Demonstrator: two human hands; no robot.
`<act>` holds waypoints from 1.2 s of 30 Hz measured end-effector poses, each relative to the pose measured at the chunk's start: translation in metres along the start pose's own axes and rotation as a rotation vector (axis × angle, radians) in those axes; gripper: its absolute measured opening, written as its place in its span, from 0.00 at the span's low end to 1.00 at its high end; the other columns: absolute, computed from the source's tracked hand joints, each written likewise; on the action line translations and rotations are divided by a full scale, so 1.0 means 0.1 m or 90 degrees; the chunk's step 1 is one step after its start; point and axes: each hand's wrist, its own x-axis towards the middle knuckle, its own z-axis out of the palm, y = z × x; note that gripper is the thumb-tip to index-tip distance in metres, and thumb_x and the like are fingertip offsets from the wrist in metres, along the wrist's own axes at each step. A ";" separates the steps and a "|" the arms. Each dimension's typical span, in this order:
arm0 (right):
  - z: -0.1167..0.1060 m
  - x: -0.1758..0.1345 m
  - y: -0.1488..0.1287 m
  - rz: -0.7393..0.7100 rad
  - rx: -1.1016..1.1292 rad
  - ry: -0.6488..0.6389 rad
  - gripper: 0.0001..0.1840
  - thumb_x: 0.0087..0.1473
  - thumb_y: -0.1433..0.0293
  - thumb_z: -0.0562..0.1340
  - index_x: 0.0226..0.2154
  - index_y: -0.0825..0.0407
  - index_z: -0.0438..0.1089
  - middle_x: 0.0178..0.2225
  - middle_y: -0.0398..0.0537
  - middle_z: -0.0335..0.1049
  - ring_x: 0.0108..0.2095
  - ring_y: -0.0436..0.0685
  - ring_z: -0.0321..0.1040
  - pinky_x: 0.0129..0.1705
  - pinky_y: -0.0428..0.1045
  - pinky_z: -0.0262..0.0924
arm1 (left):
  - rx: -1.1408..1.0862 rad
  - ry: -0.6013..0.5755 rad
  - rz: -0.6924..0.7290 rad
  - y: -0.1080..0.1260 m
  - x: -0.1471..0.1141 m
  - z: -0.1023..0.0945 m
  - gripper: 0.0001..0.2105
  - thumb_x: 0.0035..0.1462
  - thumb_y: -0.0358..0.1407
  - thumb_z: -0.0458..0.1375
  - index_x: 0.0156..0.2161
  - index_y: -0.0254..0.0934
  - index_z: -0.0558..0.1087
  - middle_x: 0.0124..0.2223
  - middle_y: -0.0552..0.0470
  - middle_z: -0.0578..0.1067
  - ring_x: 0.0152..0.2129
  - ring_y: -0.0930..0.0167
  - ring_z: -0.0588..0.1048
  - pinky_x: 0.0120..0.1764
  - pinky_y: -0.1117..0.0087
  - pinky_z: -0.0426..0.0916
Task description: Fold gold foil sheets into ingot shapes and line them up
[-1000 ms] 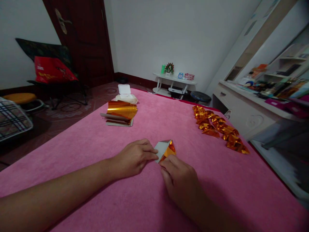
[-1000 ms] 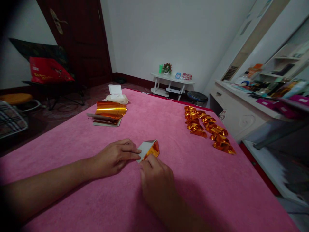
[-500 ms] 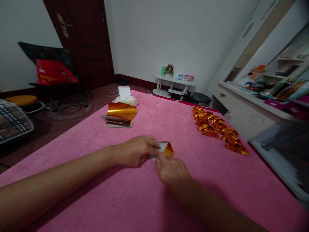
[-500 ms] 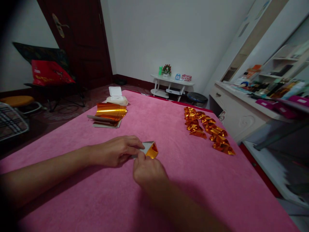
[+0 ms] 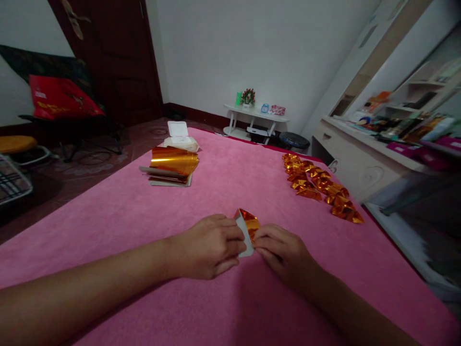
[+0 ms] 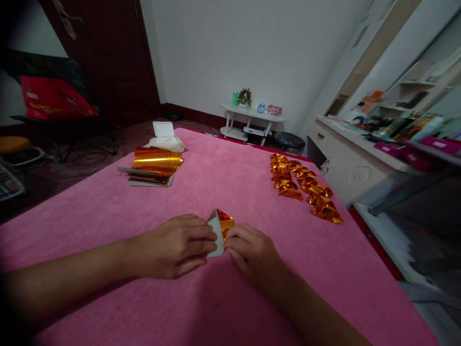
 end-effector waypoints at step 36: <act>0.16 0.03 -0.16 0.351 0.176 0.079 0.13 0.43 0.82 0.55 0.24 0.52 0.70 0.27 0.42 0.63 0.24 0.47 0.59 0.26 0.44 0.51 | -0.247 0.033 -0.110 -0.15 0.14 0.13 0.08 0.60 0.31 0.54 0.40 0.40 0.75 0.40 0.51 0.74 0.39 0.71 0.71 0.43 0.69 0.65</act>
